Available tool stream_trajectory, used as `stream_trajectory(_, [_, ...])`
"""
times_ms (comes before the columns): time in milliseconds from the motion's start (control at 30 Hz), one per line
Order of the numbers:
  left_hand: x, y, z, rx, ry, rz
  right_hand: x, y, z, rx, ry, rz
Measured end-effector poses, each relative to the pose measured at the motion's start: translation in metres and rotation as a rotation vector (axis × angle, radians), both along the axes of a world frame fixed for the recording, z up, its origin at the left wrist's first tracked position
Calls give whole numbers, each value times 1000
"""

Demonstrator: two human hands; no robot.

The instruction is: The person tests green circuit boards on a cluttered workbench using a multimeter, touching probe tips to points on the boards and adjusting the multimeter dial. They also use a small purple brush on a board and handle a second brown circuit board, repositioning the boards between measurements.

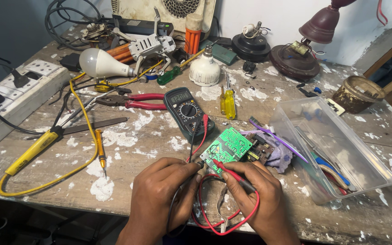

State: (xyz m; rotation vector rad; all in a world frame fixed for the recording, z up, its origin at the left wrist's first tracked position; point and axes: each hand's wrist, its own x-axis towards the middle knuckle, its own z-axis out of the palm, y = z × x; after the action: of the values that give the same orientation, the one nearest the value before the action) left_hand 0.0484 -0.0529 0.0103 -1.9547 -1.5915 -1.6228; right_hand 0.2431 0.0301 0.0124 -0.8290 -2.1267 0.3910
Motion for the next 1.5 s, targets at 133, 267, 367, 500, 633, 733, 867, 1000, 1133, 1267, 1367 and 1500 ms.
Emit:
stream_trajectory(133, [1, 0, 0, 3, -3, 0, 1, 1, -2, 10, 14, 4])
stream_trajectory(267, [0, 0, 0, 3, -6, -5, 1, 1, -2, 12, 12, 1])
stream_trajectory(367, [0, 0, -2, 16, -3, -4, 2, -2, -1, -3, 22, -36])
stream_trajectory(500, [-2, 0, -3, 42, -32, 11, -3, -4, 9, 69, 43, 6])
stream_trajectory(633, [-20, -3, -1, -27, 28, 109, -11, -2, 28, 108, -31, 110])
stream_trajectory(733, [-45, -6, 3, -55, 160, 227, -32, 6, 38, 211, -125, 209])
stream_trajectory(867, [-72, -12, 8, -110, 260, 296, -80, 14, 37, 366, -222, 349])
stream_trajectory(1000, [-89, -13, 9, -212, 418, 323, -113, 16, 30, 404, -406, 390])
stream_trajectory(1133, [-104, -14, 8, -389, 489, 325, -119, 15, 24, 415, -541, 400])
stream_trajectory(1267, [-115, -4, 10, -379, 360, 277, -109, 29, 27, 471, -531, 506])
stream_trajectory(1367, [-118, 12, 19, -486, 152, 314, -96, 64, 50, 367, -594, 510])
stream_trajectory(1500, [-114, 51, 34, -716, -138, 288, -89, 116, 77, 343, -521, 342])
